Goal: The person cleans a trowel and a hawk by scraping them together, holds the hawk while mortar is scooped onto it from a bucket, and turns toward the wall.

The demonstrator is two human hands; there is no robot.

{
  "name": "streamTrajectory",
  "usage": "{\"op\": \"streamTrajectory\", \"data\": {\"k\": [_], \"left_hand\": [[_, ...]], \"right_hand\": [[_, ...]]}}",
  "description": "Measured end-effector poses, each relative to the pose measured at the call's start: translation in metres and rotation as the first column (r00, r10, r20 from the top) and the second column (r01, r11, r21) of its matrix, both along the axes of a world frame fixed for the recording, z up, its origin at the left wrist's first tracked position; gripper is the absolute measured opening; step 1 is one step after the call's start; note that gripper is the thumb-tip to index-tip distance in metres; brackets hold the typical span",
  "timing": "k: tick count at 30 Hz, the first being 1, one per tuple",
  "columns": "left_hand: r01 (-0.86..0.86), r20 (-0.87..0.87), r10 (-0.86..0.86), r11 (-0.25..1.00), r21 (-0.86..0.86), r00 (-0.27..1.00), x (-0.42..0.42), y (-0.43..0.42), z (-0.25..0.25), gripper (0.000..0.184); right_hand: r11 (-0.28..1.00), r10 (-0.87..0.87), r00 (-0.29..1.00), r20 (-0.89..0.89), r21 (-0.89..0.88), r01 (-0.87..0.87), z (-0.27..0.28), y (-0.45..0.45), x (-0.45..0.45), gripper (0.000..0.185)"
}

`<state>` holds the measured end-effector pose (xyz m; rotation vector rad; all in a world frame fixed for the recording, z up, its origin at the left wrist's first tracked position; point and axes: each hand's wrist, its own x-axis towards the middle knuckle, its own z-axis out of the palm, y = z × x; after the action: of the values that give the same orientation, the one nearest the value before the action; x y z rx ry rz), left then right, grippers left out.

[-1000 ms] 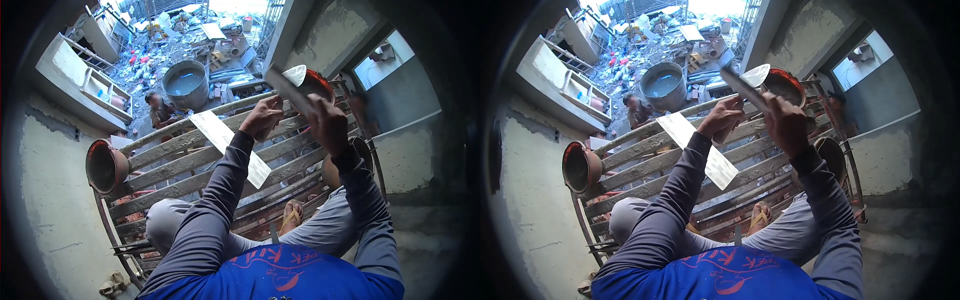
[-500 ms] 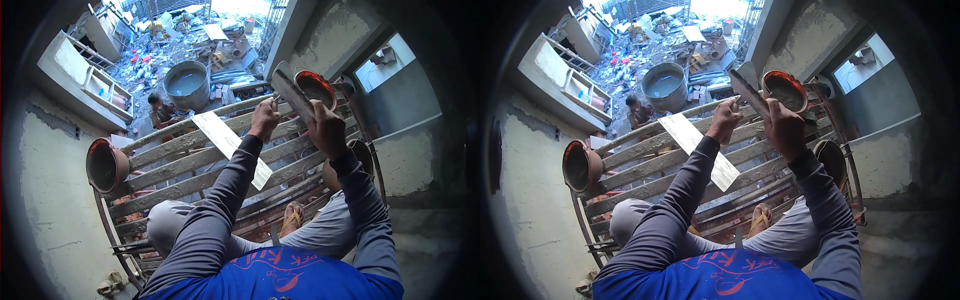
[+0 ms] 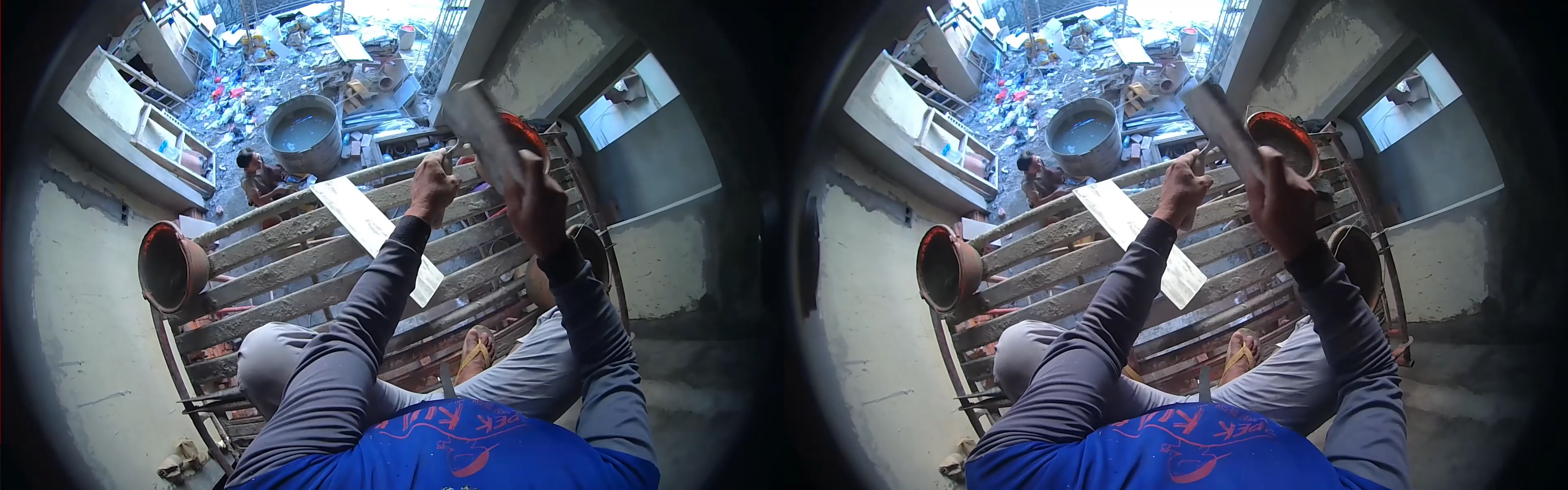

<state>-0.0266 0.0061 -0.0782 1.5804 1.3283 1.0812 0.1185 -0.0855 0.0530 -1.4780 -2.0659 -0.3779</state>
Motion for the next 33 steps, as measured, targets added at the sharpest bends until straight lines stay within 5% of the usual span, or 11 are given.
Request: {"op": "streamTrajectory", "data": {"k": [3,10,11,15,18,22,27,33], "left_hand": [[0.062,0.006,-0.062,0.996,-0.067,0.998,-0.004,-0.001,0.004,0.058],[-0.103,0.041,0.100,0.992,0.072,0.994,0.008,-0.004,-0.001,0.057],[-0.088,0.047,0.084,0.992,0.086,0.995,0.008,-0.002,-0.003,0.057],[-0.095,0.071,0.088,0.990,0.108,0.994,0.009,-0.003,-0.013,0.054],[-0.102,0.090,0.095,0.991,0.084,0.991,0.009,-0.007,0.002,0.054],[-0.104,0.010,0.103,0.987,0.123,0.995,0.009,-0.005,0.009,0.052],[-0.128,0.015,0.128,0.977,0.168,0.992,0.012,-0.008,-0.003,0.052],[-0.124,0.061,0.113,0.964,0.235,0.992,0.014,-0.006,0.004,0.051]], "right_hand": [[0.996,0.061,0.996,0.067,-0.075,-0.056,-0.020,0.009,0.006,0.029],[0.996,0.062,0.998,-0.016,0.066,-0.061,-0.005,0.004,0.001,0.031],[0.997,0.037,0.995,0.092,-0.070,-0.030,-0.009,0.005,0.002,0.032],[0.995,0.056,0.997,0.047,-0.089,-0.052,-0.004,0.004,-0.002,0.032],[0.996,0.050,0.988,-0.146,0.083,-0.038,0.009,0.003,-0.004,0.033],[0.995,0.026,0.996,0.081,-0.102,-0.018,-0.017,0.009,0.003,0.027],[0.996,0.017,0.998,-0.054,0.087,-0.012,0.008,0.003,-0.005,0.029],[0.998,-0.002,0.999,0.053,-0.068,0.006,-0.004,0.007,-0.002,0.026]]}}
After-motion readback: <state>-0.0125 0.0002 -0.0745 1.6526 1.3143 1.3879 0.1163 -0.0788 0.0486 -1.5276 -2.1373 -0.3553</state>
